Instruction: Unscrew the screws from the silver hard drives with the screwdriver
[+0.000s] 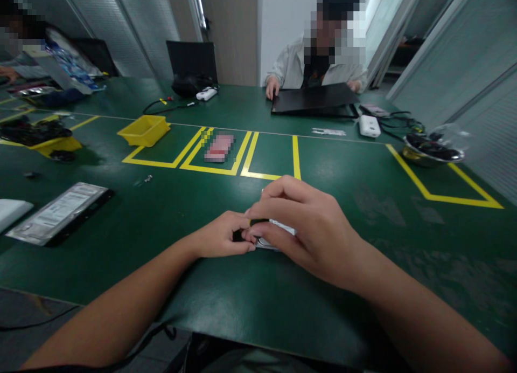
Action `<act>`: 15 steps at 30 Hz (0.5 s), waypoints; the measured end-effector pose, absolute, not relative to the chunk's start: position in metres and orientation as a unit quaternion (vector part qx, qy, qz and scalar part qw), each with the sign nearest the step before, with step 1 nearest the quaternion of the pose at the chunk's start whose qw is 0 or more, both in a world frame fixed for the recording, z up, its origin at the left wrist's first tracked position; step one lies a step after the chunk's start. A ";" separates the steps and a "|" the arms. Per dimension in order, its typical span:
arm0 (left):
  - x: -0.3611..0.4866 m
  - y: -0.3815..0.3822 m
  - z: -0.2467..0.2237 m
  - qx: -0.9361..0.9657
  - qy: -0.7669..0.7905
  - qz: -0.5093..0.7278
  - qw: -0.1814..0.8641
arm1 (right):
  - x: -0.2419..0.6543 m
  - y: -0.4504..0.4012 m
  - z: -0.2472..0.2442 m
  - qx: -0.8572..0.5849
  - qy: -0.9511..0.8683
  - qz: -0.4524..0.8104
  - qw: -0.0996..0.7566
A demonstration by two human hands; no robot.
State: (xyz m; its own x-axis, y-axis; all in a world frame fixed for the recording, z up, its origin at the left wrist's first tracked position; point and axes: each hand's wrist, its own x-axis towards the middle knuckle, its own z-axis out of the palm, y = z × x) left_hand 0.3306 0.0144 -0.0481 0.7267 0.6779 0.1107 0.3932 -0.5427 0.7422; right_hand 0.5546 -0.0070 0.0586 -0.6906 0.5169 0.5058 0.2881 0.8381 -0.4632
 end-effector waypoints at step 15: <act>0.332 0.013 -0.047 0.857 0.321 0.213 0.341 | 0.559 -0.007 0.061 -0.194 -0.904 0.196 0.326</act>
